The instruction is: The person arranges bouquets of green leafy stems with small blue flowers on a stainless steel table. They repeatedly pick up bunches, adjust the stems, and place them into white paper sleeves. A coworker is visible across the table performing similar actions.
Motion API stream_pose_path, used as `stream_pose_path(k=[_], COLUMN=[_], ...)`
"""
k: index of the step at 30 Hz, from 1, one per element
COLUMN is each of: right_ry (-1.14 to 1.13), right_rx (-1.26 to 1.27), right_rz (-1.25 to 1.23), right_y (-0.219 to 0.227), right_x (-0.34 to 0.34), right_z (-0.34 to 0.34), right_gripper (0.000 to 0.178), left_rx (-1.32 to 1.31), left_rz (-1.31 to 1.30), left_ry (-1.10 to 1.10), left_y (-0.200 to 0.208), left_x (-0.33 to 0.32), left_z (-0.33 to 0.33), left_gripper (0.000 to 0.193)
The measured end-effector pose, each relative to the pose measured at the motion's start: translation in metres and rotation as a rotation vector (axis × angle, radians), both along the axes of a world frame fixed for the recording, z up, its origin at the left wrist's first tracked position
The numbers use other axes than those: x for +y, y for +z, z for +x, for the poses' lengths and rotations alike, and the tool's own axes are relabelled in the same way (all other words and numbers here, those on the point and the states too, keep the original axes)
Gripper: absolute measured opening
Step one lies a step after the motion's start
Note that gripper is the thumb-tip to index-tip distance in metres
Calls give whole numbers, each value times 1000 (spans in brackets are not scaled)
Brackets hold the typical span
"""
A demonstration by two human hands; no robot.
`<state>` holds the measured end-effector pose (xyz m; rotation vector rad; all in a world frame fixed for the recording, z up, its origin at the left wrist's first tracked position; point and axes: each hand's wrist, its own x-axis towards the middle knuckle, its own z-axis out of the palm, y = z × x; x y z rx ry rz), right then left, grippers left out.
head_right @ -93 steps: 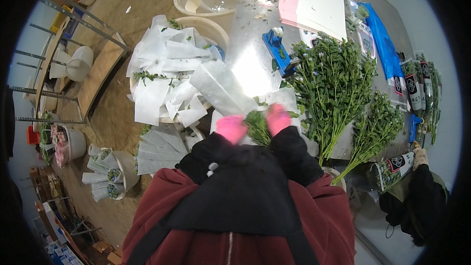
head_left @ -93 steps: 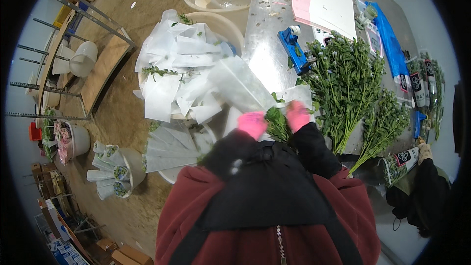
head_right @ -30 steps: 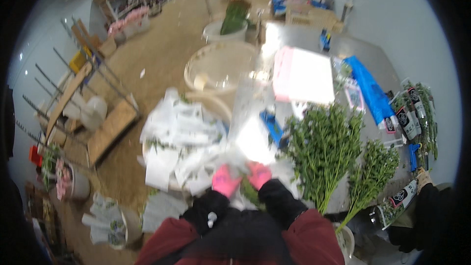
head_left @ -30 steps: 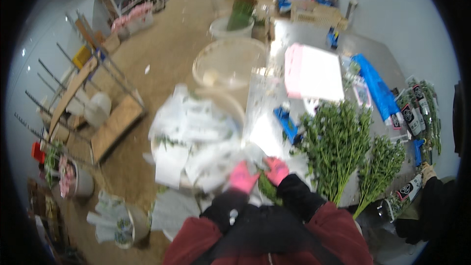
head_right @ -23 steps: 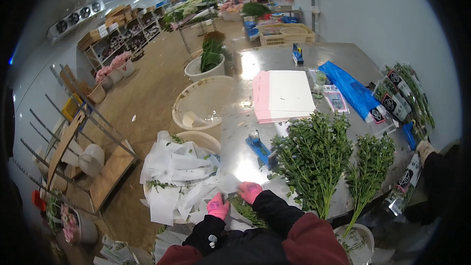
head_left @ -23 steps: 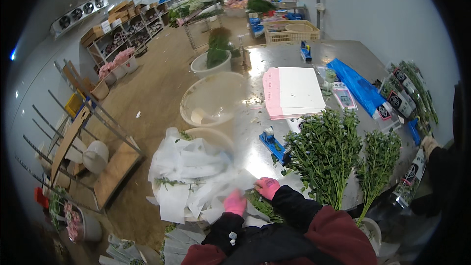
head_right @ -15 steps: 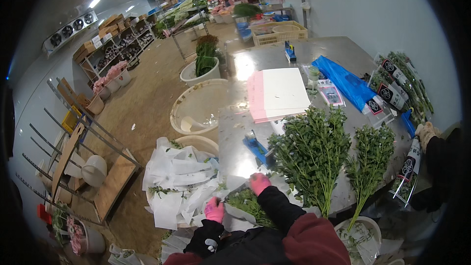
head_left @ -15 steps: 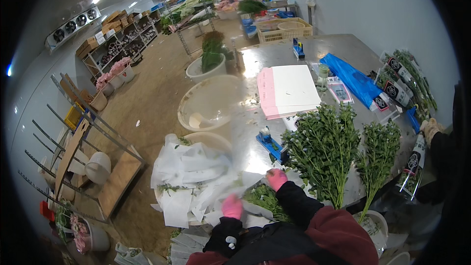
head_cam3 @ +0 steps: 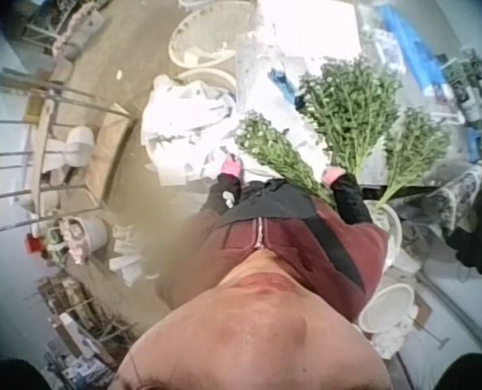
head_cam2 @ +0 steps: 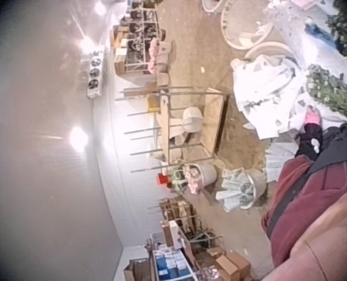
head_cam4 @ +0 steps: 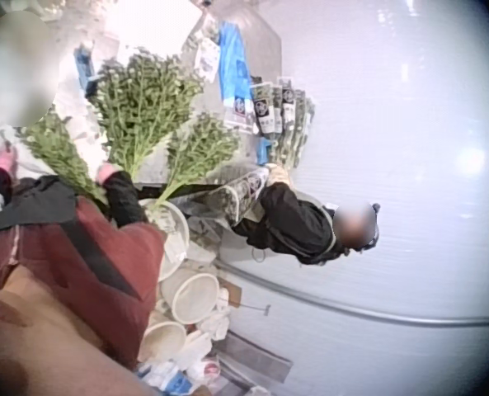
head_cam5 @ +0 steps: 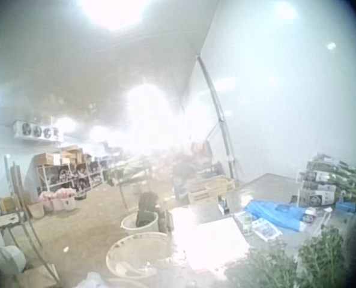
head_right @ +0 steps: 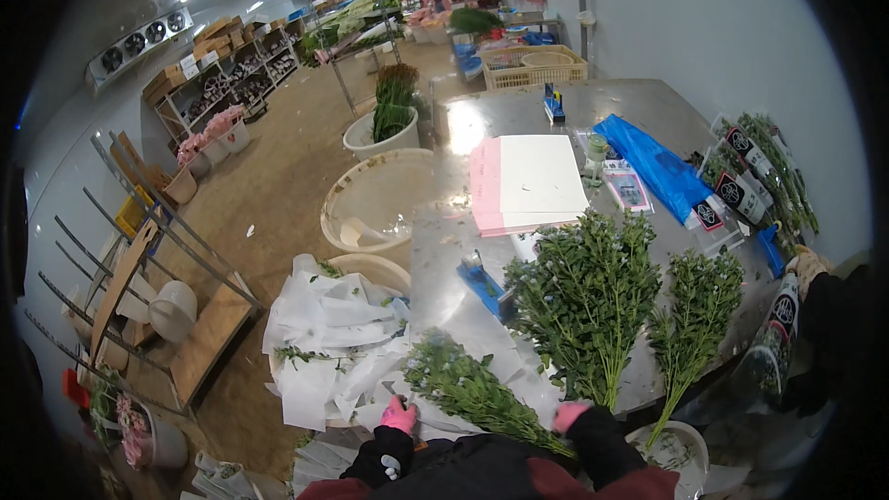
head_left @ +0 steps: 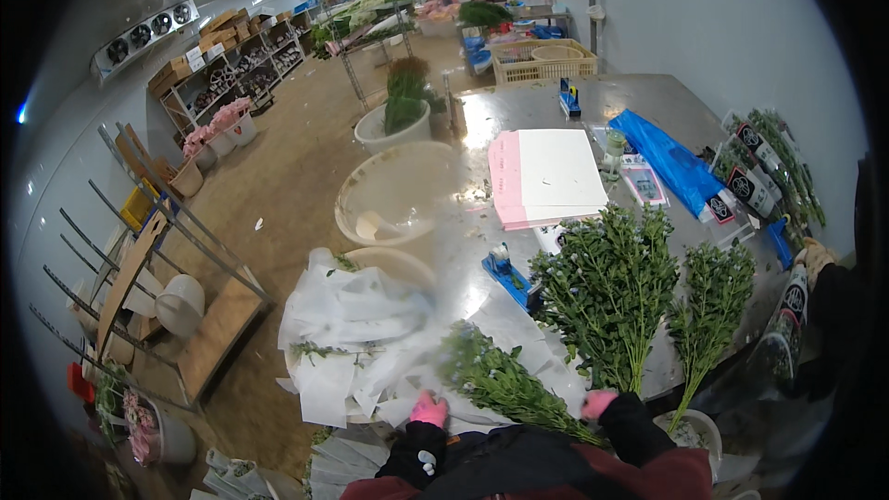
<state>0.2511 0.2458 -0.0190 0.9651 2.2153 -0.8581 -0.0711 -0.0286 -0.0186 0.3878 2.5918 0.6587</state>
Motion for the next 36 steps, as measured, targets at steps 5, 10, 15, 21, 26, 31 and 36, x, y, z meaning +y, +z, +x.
stream_pose_path(k=[5,10,15,21,26,31,36], right_ry=[204,-220,-285,-292,-300,-249,-160], right_rx=[-86,179,336,432,503,637,702], right_rz=[-139,190,223,226,194,133,27], right_y=[-34,-34,14,77,91,90,77], right_x=[-38,-92,-95,-72,-58,-51,-53], right_z=[77,71,57,41,9,-29,-65], right_gripper=[57,46,36,37,37,37,55], left_rx=[-57,-5,100,-32,-69,412,443], left_rz=[-42,-36,-59,437,1026,1192,1205], left_ry=[-19,-93,-137,569,1188,1254,926], left_y=[9,7,-14,-62,-38,31,61], left_x=[6,4,-12,-47,-96,-126,-127], left_z=[-3,-9,-21,-87,-165,-214,-211], left_gripper=[49,45,30,22,16,19,35])
